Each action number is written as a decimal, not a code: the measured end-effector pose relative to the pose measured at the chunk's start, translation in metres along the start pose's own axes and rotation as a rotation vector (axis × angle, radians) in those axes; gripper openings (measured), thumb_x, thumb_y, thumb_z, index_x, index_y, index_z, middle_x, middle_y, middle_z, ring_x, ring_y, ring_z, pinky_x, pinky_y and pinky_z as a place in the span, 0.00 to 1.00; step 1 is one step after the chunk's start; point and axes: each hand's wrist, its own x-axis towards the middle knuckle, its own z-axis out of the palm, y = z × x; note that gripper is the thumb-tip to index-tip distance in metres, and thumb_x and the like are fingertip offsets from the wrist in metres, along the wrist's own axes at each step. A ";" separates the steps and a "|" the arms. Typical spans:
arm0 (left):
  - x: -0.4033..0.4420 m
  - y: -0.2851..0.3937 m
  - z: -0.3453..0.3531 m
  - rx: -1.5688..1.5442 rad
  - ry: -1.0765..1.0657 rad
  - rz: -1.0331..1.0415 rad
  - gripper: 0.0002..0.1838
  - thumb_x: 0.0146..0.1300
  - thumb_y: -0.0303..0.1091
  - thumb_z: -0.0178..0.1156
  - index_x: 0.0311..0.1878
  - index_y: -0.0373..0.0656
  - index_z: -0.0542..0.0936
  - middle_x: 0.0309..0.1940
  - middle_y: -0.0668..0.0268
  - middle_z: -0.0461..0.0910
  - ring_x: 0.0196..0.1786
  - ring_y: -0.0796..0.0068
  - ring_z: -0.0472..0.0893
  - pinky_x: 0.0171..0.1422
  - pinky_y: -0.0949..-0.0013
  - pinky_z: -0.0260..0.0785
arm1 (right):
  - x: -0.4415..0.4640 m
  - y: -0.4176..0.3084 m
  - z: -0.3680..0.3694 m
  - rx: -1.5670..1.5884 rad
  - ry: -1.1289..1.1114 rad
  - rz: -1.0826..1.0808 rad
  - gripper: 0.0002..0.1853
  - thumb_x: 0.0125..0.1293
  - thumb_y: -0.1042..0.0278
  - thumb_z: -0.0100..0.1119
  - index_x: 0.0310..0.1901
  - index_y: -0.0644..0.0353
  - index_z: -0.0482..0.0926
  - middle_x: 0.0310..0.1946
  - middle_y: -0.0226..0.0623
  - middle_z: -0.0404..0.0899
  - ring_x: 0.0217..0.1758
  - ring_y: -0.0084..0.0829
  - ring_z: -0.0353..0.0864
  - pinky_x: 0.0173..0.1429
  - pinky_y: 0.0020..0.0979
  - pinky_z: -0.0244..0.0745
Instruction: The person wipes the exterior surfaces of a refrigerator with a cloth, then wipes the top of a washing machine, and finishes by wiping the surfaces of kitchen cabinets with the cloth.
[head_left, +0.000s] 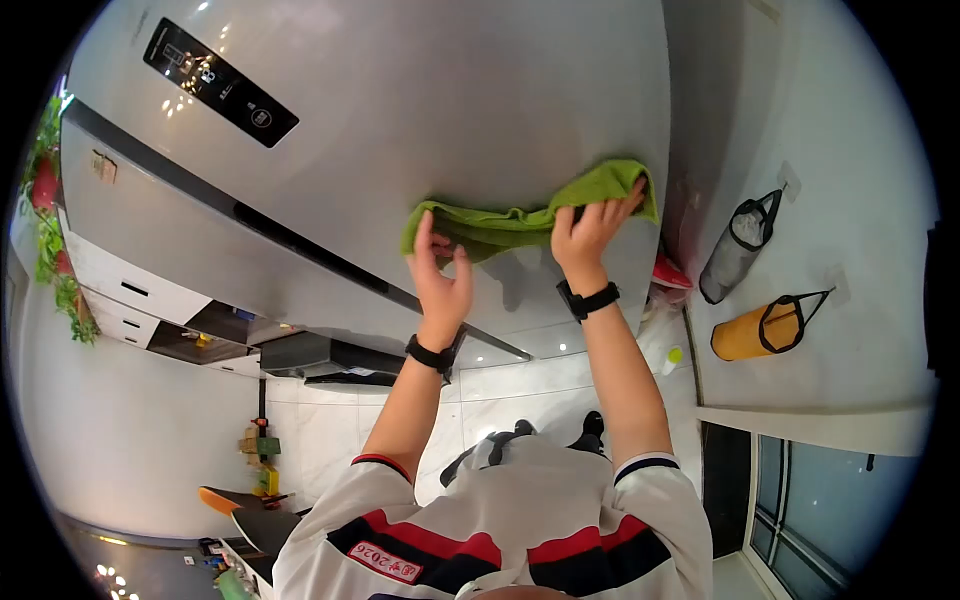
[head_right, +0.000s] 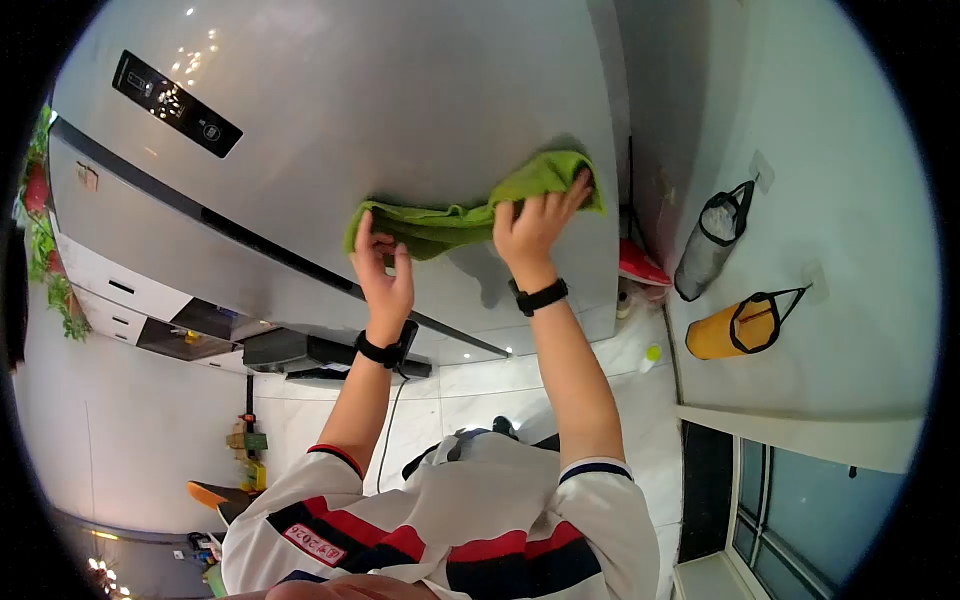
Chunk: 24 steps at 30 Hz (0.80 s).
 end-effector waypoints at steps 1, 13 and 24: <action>0.003 -0.002 0.002 -0.072 0.045 -0.049 0.33 0.62 0.16 0.53 0.71 0.40 0.59 0.48 0.60 0.71 0.45 0.75 0.72 0.52 0.75 0.67 | 0.006 -0.001 0.004 0.001 0.004 -0.018 0.26 0.58 0.66 0.50 0.59 0.66 0.67 0.64 0.54 0.61 0.72 0.72 0.44 0.69 0.72 0.36; -0.008 -0.008 0.064 -0.197 -0.140 0.100 0.16 0.63 0.17 0.54 0.54 0.36 0.73 0.43 0.64 0.74 0.43 0.74 0.75 0.51 0.72 0.68 | -0.040 0.076 -0.005 -0.088 0.047 -0.021 0.29 0.61 0.64 0.45 0.64 0.64 0.65 0.68 0.57 0.57 0.72 0.68 0.48 0.70 0.70 0.39; -0.042 -0.047 0.025 -0.022 -0.512 0.111 0.24 0.58 0.17 0.56 0.59 0.42 0.76 0.45 0.55 0.79 0.46 0.61 0.80 0.51 0.68 0.71 | -0.203 0.083 0.008 -0.226 -0.145 0.729 0.20 0.63 0.75 0.43 0.56 0.75 0.63 0.59 0.66 0.59 0.65 0.66 0.54 0.74 0.59 0.40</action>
